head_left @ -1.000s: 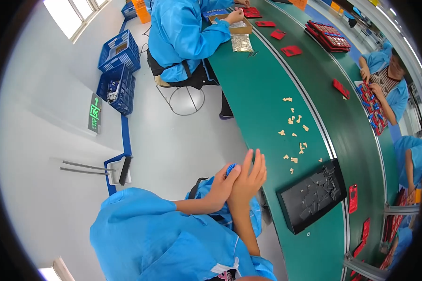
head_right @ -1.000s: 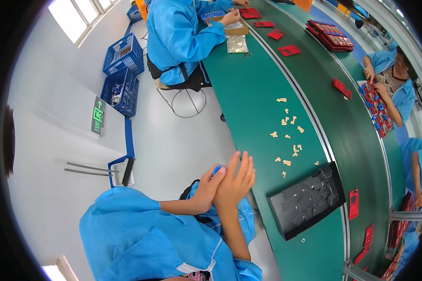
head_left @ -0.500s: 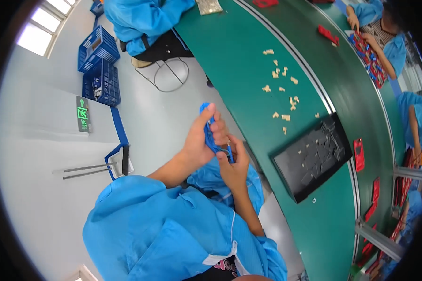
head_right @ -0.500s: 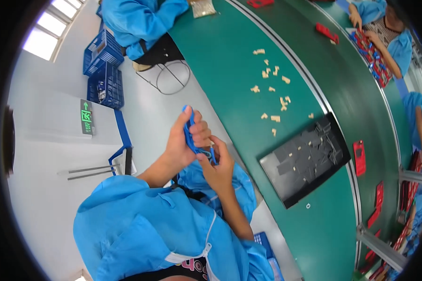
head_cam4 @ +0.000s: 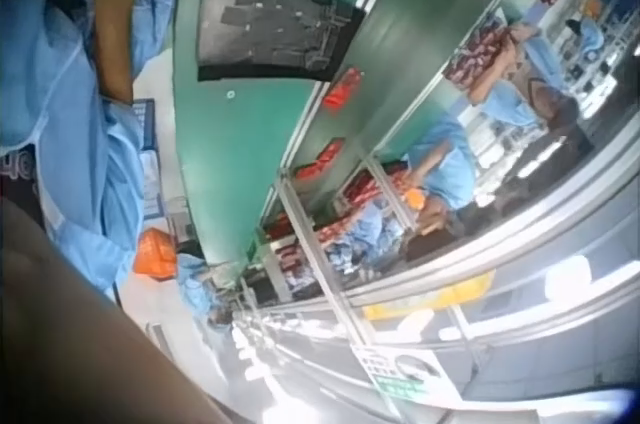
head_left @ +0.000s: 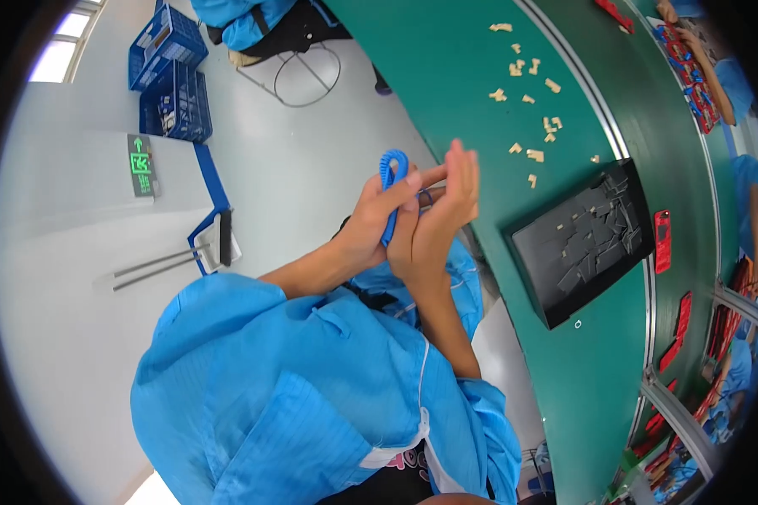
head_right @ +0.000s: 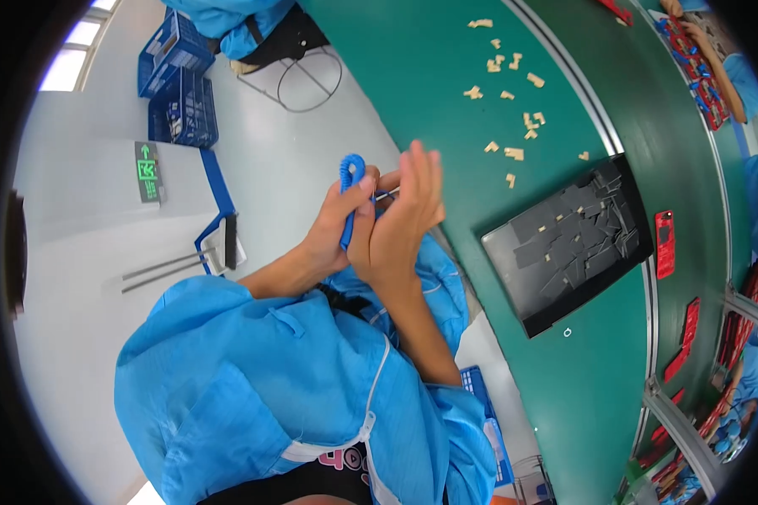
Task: The person assembles small electronic components into red plastic casings by hand, working on an assembly line.
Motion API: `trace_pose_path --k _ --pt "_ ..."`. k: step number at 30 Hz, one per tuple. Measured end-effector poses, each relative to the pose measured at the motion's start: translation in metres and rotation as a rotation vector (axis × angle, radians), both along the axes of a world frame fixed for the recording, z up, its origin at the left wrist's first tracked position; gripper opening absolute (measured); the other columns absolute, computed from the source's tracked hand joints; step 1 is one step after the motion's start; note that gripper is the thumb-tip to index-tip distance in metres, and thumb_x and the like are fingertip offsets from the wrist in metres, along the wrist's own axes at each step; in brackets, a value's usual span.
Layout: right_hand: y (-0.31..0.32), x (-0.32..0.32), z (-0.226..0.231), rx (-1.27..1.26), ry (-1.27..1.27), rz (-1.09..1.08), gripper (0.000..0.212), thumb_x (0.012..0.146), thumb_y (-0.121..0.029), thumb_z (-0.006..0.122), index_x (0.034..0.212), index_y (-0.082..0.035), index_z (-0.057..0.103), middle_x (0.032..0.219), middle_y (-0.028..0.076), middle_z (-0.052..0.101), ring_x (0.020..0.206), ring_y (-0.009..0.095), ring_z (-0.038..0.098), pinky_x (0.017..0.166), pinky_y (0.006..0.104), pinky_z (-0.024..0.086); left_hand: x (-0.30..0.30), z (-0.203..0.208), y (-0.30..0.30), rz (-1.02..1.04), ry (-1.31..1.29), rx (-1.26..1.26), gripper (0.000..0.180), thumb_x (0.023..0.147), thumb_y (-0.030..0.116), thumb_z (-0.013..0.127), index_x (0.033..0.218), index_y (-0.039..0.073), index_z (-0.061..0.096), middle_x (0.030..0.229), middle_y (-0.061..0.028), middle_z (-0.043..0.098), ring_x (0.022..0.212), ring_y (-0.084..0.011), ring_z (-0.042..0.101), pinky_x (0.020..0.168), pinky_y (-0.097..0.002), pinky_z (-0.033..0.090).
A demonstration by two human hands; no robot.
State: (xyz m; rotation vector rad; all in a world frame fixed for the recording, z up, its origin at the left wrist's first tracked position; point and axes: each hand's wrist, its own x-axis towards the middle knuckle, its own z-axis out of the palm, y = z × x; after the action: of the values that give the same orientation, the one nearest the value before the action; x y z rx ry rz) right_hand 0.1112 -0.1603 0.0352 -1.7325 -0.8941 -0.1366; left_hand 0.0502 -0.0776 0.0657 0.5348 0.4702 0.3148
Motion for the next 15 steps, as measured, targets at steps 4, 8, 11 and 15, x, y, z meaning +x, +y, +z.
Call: trace_pose_path --k 4,8,11,15 --pt "0.008 -0.001 0.010 -0.250 -0.227 -0.241 0.069 0.103 -0.028 0.055 0.152 0.012 0.029 0.159 0.029 0.036 0.147 0.048 0.030 0.118 0.0518 0.023 -0.008 0.008 -0.007 0.135 0.097 0.111 0.024 0.105 0.027 0.063 0.095 0.006 0.056 0.107 -0.0146 0.071 0.088 -0.0153 0.066 0.075 -0.0321 0.056" --pt "0.018 -0.007 -0.004 0.018 -0.096 -0.046 0.063 0.102 -0.025 0.059 0.152 0.007 0.035 0.153 0.025 0.042 0.140 0.040 0.043 0.112 0.0478 0.035 -0.016 0.007 0.007 0.180 0.240 0.247 0.030 0.105 0.030 0.063 0.090 0.004 0.058 0.083 -0.0104 0.066 0.073 -0.0148 0.062 0.064 -0.0305 0.051" --pt "0.008 -0.021 0.006 0.184 0.518 0.386 0.054 0.101 -0.027 0.065 0.145 -0.001 0.048 0.144 0.020 0.051 0.119 0.029 0.061 0.097 0.0405 0.049 -0.027 0.016 0.025 0.207 0.192 0.398 0.032 0.105 0.030 0.061 0.083 0.007 0.054 0.068 -0.0068 0.060 0.060 -0.0140 0.055 0.054 -0.0293 0.043" --pt "-0.027 -0.016 0.020 0.087 0.672 0.478 0.034 0.100 -0.020 0.065 0.126 0.001 0.063 0.122 0.016 0.063 0.103 0.025 0.066 0.085 0.0349 0.053 -0.070 0.037 0.083 0.188 0.055 0.301 0.027 0.110 0.030 0.054 0.089 0.013 0.049 0.059 0.0007 0.042 0.053 -0.0116 0.044 0.048 -0.0271 0.033"
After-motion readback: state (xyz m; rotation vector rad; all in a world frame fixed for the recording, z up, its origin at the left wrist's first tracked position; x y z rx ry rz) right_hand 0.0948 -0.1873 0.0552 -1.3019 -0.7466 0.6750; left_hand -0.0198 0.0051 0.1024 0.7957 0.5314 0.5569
